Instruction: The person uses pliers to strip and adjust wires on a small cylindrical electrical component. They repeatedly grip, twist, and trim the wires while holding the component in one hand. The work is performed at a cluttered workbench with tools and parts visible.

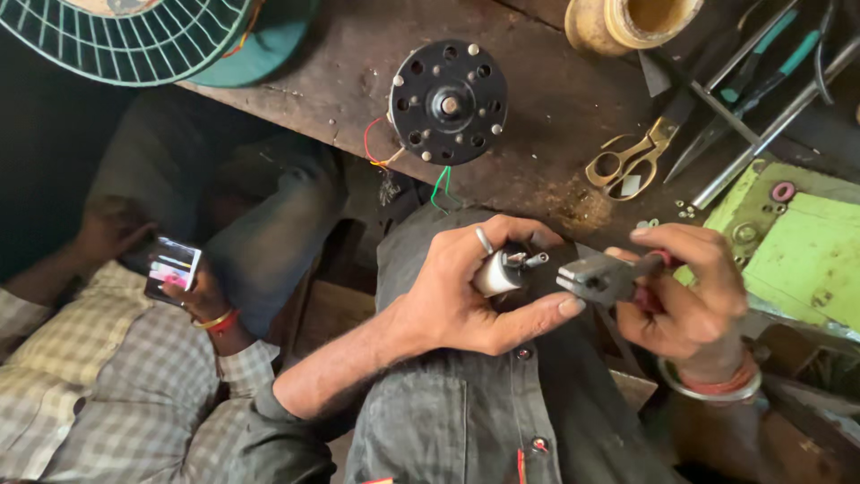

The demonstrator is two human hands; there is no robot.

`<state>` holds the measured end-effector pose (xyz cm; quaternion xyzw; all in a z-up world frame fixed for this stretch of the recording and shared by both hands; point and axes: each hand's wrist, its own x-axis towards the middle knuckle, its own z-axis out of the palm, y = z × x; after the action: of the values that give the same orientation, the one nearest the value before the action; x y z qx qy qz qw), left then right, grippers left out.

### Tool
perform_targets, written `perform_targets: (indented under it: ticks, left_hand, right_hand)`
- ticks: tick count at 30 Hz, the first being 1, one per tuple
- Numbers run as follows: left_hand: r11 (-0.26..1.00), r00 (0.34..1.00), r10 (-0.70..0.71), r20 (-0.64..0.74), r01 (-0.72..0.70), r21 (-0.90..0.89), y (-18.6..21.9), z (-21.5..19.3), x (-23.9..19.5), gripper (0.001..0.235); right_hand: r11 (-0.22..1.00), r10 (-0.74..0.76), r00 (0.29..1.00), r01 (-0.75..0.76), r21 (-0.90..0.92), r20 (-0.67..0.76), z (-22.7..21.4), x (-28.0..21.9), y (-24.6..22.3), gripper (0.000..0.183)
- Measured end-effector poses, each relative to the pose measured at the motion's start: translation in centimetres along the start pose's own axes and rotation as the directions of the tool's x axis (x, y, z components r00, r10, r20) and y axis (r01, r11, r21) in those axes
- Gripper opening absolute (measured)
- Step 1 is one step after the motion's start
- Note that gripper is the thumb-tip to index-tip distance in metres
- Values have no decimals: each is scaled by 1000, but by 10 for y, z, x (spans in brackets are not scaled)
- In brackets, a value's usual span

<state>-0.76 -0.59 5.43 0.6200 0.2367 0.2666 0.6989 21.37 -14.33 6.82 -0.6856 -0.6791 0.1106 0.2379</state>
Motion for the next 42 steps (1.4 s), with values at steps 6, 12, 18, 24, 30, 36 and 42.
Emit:
perform_targets:
  ticks: [6,12,18,24,30,36,42]
  left_hand:
    - [995,997,31,75,-38,94,8,-6,-3,43]
    - [981,999,-9,52,-1,193,8,-5,-1,42]
    - [919,999,-9,50,-11,394,11,-7,-3,45]
    - [840,998,-5,56,-27,542,9,-10,-1,47]
    - [854,999,-41,31,19,520,8,-8,-2,48]
    - [887,998,-56,4,48,460,3,-12,3,47]
    - [938,982,-190,-1,182,295,-6,-15,-4,50]
  right_hand:
    - [970,-102,994,108,-220,39,-22,8,0,40]
    - [948,-90,988,125,-293,127,-28,16,-3,34]
    - [941,-55,973,126,-313,226,-31,17,-9,39]
    - [958,-68,959,141,-251,277,-23,17,-8,22]
    - [973,-32,969,86,-214,244,-21,10,-9,19]
    - [996,-17,971,-3,84,238,-6,5,-3,13]
    - [874,57,894,-260,410,445,12,-18,6,12]
